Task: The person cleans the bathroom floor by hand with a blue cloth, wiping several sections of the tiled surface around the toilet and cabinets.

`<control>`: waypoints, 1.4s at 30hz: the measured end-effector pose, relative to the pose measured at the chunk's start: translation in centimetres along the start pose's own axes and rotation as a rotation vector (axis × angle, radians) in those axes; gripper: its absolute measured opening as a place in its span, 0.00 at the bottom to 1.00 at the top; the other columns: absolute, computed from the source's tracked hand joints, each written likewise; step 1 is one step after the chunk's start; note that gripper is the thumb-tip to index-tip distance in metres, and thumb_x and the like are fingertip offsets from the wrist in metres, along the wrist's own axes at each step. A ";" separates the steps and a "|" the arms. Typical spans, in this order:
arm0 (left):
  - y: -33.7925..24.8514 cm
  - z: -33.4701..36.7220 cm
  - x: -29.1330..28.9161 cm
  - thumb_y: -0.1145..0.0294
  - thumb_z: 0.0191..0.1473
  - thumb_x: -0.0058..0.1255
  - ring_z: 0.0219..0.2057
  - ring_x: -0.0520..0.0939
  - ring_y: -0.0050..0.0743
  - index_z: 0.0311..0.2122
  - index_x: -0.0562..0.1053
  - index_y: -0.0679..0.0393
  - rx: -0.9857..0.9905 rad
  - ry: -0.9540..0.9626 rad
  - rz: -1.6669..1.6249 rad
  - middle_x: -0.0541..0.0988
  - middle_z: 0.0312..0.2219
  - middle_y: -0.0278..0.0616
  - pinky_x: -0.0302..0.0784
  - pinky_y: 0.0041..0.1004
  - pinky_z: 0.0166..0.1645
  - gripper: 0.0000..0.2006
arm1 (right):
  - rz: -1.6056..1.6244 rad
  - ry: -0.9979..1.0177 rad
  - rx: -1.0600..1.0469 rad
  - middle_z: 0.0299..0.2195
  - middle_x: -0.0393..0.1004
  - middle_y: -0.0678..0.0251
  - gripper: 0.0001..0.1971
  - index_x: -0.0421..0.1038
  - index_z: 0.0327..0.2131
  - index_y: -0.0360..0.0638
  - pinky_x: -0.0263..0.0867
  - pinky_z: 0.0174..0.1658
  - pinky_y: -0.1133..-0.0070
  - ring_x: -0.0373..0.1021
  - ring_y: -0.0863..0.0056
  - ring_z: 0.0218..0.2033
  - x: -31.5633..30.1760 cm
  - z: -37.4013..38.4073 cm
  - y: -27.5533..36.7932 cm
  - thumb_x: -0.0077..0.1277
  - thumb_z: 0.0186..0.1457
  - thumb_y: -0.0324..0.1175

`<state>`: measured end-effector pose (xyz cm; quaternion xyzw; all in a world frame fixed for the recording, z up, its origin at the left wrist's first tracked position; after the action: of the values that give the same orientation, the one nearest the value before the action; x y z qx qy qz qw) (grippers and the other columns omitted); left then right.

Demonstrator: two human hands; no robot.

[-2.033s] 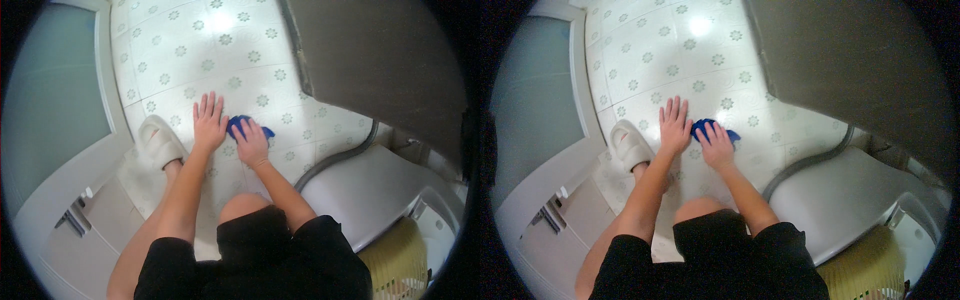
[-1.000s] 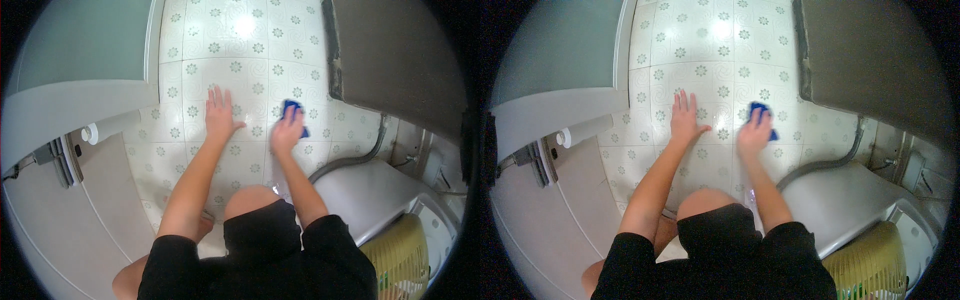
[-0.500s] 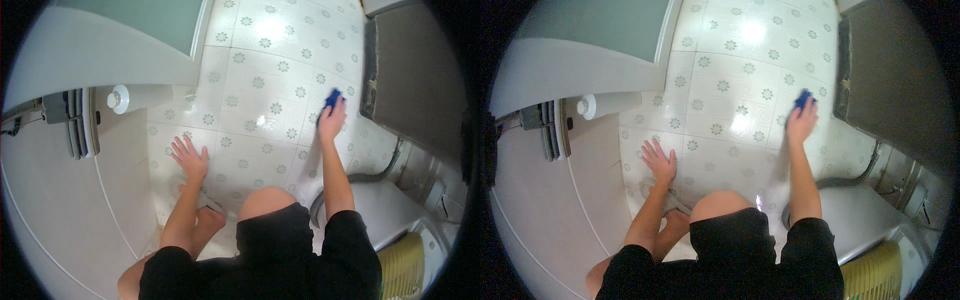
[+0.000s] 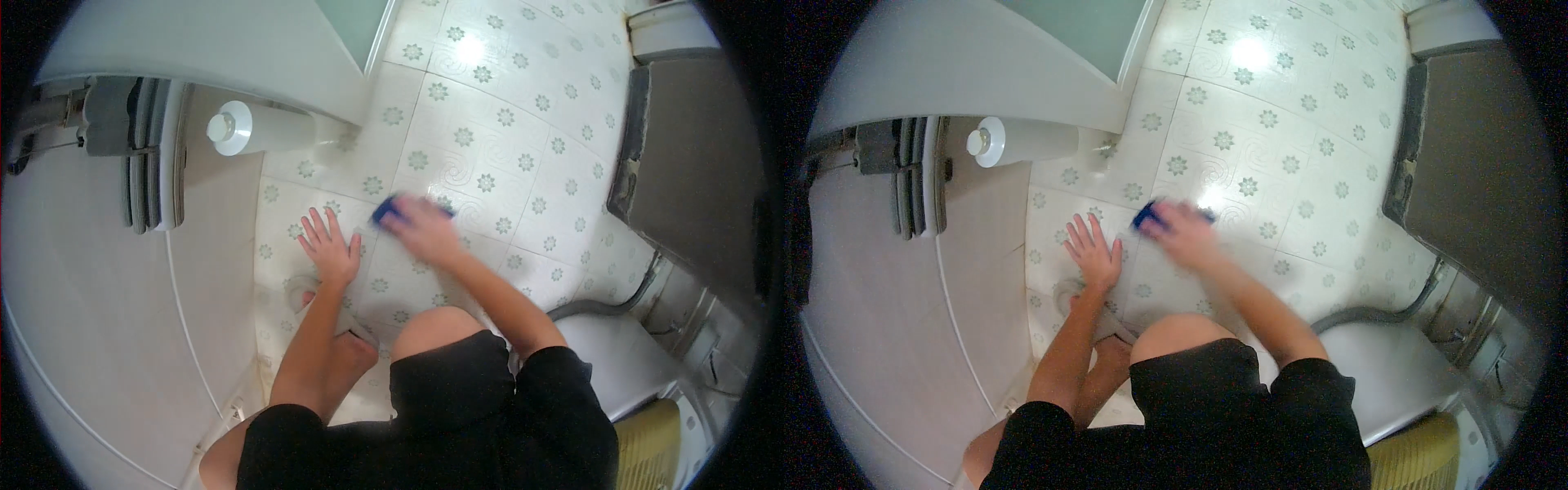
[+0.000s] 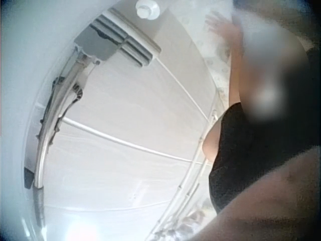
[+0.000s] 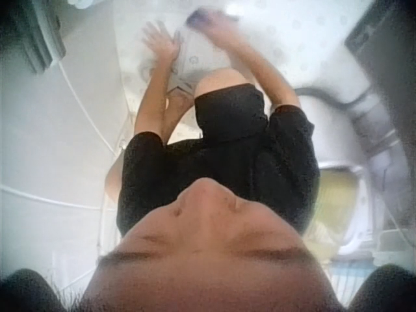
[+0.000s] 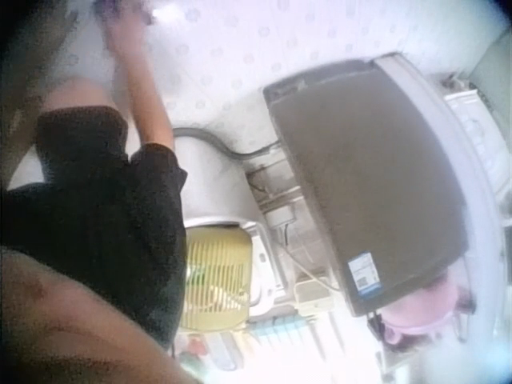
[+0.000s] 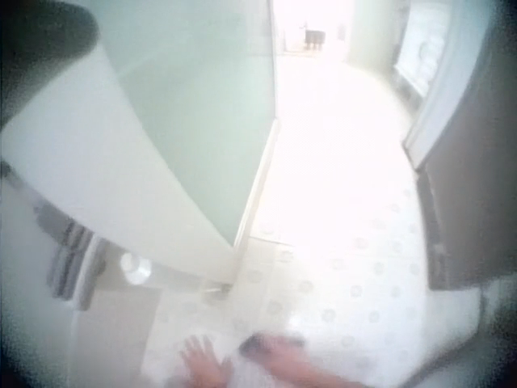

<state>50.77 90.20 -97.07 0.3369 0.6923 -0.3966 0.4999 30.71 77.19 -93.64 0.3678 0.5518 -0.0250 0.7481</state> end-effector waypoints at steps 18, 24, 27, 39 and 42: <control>-0.7 0.1 -0.4 0.38 0.59 0.54 0.76 0.36 0.72 0.76 0.49 0.60 -0.068 0.076 -0.057 0.39 0.76 0.61 0.26 0.70 0.72 0.50 | 0.010 -0.149 -0.181 0.60 0.73 0.55 0.26 0.76 0.58 0.55 0.66 0.64 0.56 0.69 0.52 0.62 0.9 8.5 1.4 0.60 0.52 0.32; -0.8 0.4 -0.5 0.36 0.59 0.53 0.76 0.32 0.70 0.76 0.48 0.58 -0.108 0.155 -0.069 0.35 0.76 0.60 0.22 0.69 0.72 0.52 | -0.266 -0.188 0.104 0.61 0.70 0.56 0.24 0.76 0.57 0.53 0.68 0.60 0.53 0.72 0.46 0.53 -4.4 8.3 -8.5 0.57 0.55 0.29; -0.8 0.5 -0.6 0.35 0.59 0.53 0.76 0.31 0.69 0.76 0.47 0.57 -0.128 0.187 -0.081 0.35 0.77 0.59 0.22 0.69 0.72 0.52 | -0.410 -0.396 0.441 0.61 0.71 0.49 0.24 0.72 0.61 0.47 0.62 0.63 0.55 0.67 0.44 0.59 -11.7 8.8 -18.5 0.52 0.62 0.35; -0.9 0.4 -0.2 0.35 0.60 0.50 0.77 0.32 0.65 0.77 0.43 0.61 -0.104 0.176 -0.103 0.35 0.77 0.59 0.20 0.66 0.73 0.53 | -0.067 -0.264 0.168 0.64 0.67 0.46 0.29 0.72 0.63 0.53 0.57 0.68 0.50 0.64 0.43 0.66 3.6 10.5 2.4 0.54 0.55 0.30; 0.3 -0.2 0.4 0.44 0.61 0.56 0.77 0.34 0.64 0.76 0.41 0.62 -0.019 -0.006 -0.386 0.35 0.76 0.60 0.25 0.58 0.76 0.52 | 0.147 -0.085 0.054 0.69 0.61 0.47 0.27 0.70 0.64 0.54 0.54 0.71 0.55 0.59 0.46 0.69 4.6 10.9 6.1 0.54 0.59 0.29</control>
<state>50.84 90.57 -97.50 0.1919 0.7462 -0.4798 0.4197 44.05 77.05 -93.03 0.4258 0.4903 -0.0005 0.7605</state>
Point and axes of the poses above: each hand's wrist, its own z-axis towards the middle knuckle, its own x-axis out of the palm, y = z × x, the point moved 6 cm from there along z, towards the middle knuckle
